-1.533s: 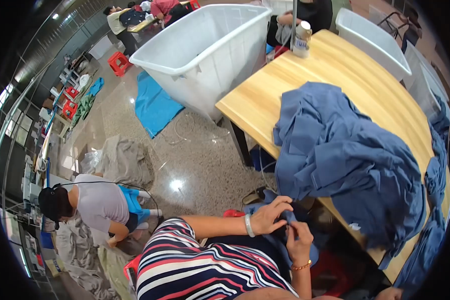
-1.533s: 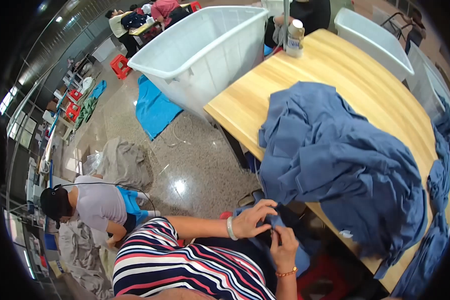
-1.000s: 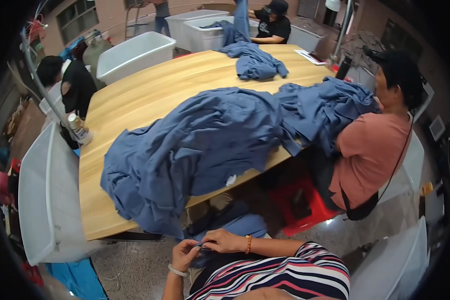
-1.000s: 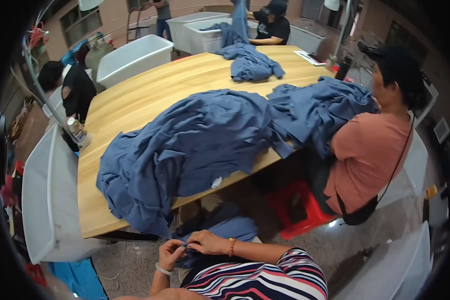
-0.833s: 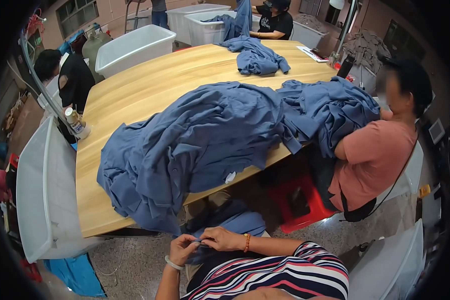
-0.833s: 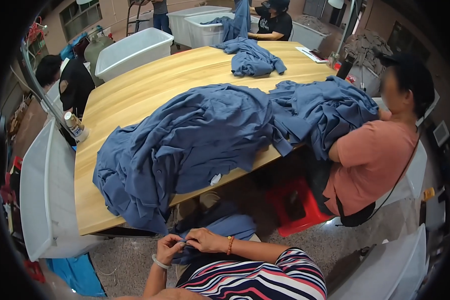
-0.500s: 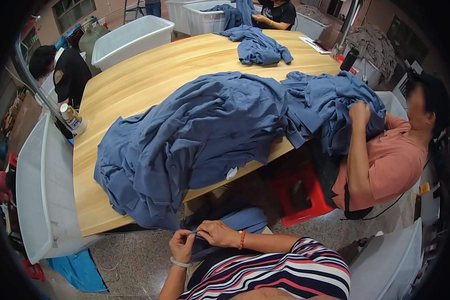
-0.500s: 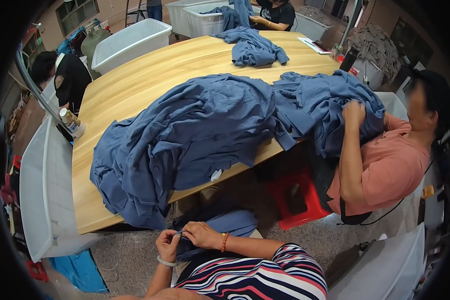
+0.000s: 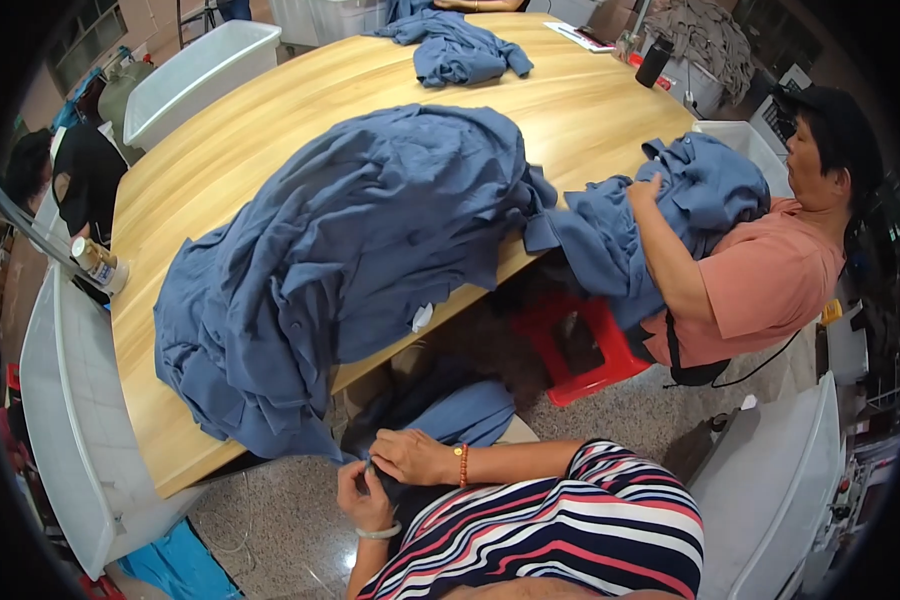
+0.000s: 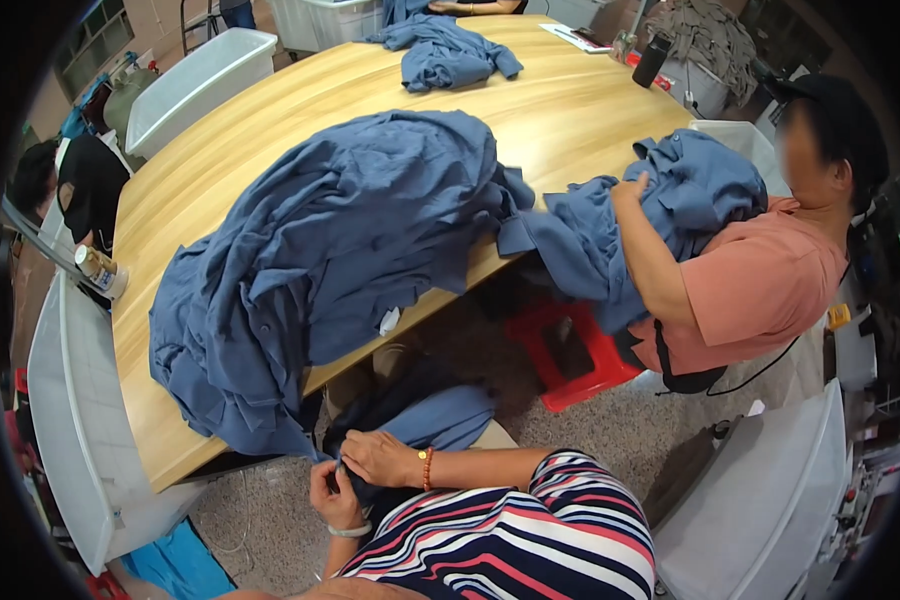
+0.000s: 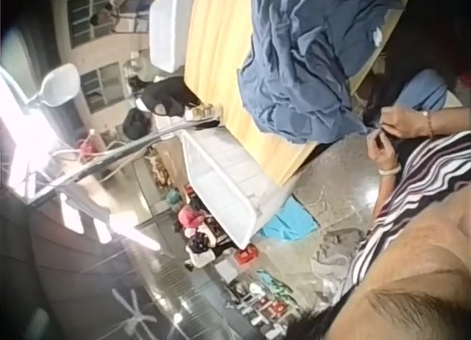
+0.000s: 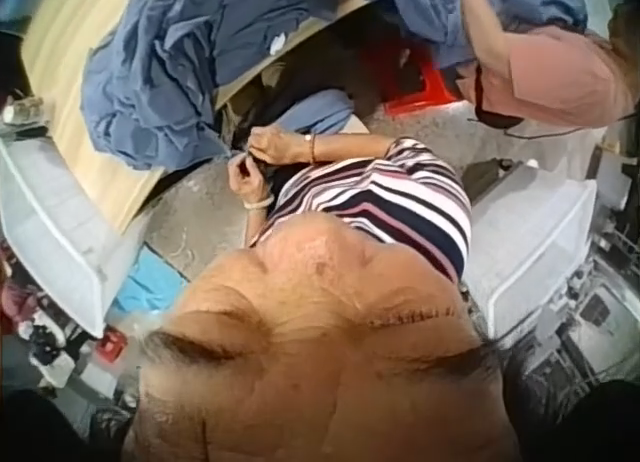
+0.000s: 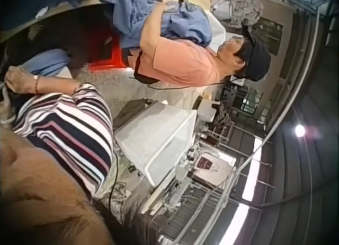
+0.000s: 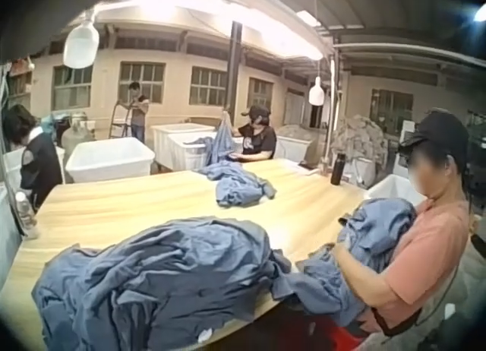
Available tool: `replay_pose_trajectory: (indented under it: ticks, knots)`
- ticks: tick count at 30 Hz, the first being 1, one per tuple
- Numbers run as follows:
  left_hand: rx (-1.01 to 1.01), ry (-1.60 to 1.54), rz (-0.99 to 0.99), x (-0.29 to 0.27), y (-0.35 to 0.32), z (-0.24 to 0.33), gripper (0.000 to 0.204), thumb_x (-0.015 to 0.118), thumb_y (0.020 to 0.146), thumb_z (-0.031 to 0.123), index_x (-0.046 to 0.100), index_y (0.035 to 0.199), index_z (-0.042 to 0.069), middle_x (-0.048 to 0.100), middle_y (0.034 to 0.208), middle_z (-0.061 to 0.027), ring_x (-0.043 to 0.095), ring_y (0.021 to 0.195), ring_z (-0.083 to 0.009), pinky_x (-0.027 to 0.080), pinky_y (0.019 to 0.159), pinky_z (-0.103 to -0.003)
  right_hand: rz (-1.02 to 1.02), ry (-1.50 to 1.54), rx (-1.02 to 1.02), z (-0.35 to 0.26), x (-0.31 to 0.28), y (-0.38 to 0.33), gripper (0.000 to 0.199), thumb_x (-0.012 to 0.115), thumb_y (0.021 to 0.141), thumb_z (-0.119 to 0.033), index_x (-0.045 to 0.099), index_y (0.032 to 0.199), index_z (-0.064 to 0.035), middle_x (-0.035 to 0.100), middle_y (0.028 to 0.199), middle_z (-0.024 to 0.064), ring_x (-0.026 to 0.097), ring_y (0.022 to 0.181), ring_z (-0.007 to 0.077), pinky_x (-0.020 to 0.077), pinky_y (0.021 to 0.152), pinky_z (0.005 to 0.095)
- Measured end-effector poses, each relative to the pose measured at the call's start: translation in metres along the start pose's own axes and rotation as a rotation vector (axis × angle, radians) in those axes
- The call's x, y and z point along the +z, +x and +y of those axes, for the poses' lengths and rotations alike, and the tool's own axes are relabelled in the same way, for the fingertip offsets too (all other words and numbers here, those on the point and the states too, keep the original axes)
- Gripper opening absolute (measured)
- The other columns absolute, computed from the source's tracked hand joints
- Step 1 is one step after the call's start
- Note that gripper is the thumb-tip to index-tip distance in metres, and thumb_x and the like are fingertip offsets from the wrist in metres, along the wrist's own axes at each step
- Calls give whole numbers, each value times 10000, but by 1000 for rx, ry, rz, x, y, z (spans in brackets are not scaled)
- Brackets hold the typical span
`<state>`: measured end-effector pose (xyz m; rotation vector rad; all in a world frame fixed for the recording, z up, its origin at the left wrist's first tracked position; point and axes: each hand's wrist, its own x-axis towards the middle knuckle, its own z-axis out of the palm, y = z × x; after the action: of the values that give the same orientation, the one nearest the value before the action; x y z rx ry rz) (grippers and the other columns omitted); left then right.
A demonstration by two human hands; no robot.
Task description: Trimming loose threads from blue garments using scissors and folding them on a workshop table.
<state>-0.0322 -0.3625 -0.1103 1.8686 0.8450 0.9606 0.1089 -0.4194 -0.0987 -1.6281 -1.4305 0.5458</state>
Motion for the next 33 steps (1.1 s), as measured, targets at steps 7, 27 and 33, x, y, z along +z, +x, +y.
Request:
replay_pose_trajectory:
  ticks: [7, 27, 33]
  knots:
    - [-182, -54, -108, -5, 11, -4, 114, 593, 799, -15, 590, 908, 19, 590, 877, -33, 513, 712, -81, 404, 611, -200, -98, -177, -344, 3, -16, 12, 127, 598, 759, -147, 513, 780, -55, 490, 766, 112, 538, 690, 279, 455, 588, 366]
    - [-708, -444, -512, -90, 42, -19, 176, 745, 777, 73, 619, 886, 17, 587, 767, 35, 525, 680, -31, 426, 595, -182, -244, 120, 194, 3, -24, 46, 152, 711, 771, -111, 602, 809, -12, 600, 740, 50, 507, 514, 136, 419, 502, 268]
    - [-602, -210, -524, -81, 44, -28, 149, 733, 784, 87, 635, 869, 13, 594, 746, 41, 505, 670, -18, 412, 581, -183, -356, 239, 110, -5, -4, 50, 182, 669, 789, -108, 638, 940, -11, 634, 765, 100, 591, 574, 179, 453, 537, 304]
